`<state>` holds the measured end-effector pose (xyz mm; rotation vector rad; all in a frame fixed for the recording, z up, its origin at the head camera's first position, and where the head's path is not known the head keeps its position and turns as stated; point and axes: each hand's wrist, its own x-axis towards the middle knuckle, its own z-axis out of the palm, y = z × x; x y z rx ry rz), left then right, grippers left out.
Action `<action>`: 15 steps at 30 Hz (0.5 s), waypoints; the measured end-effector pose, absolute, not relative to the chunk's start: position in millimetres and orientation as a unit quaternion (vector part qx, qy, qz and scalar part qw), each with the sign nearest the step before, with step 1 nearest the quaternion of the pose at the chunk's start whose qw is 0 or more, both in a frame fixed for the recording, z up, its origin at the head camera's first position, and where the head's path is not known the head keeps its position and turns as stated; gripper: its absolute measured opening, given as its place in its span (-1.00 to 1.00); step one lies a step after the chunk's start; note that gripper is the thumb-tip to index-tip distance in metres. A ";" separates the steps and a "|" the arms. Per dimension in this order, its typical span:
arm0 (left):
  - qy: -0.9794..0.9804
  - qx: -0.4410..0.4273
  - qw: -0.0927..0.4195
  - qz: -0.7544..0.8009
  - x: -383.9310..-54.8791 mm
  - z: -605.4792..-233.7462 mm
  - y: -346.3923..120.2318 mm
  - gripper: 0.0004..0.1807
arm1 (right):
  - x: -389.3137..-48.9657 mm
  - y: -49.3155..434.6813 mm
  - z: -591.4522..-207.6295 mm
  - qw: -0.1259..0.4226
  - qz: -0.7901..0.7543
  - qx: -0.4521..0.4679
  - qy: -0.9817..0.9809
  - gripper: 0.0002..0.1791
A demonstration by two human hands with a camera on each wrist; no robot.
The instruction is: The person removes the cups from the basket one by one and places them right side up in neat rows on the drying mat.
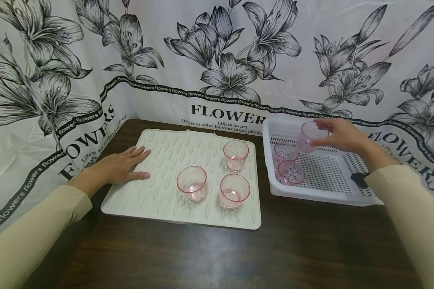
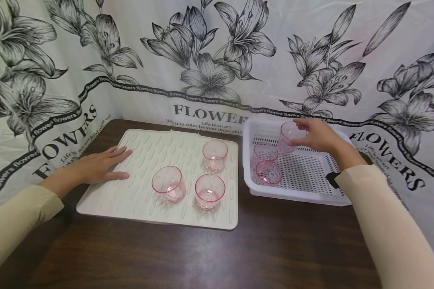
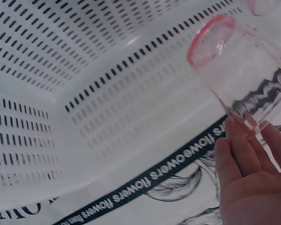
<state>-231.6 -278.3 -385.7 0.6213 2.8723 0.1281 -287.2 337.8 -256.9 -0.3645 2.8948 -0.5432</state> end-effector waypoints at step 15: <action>0.972 0.207 0.100 0.044 -229.7 -383.5 -277.1 0.03 | -278.2 301.2 -229.3 0.009 -0.201 -0.163 0.966 0.00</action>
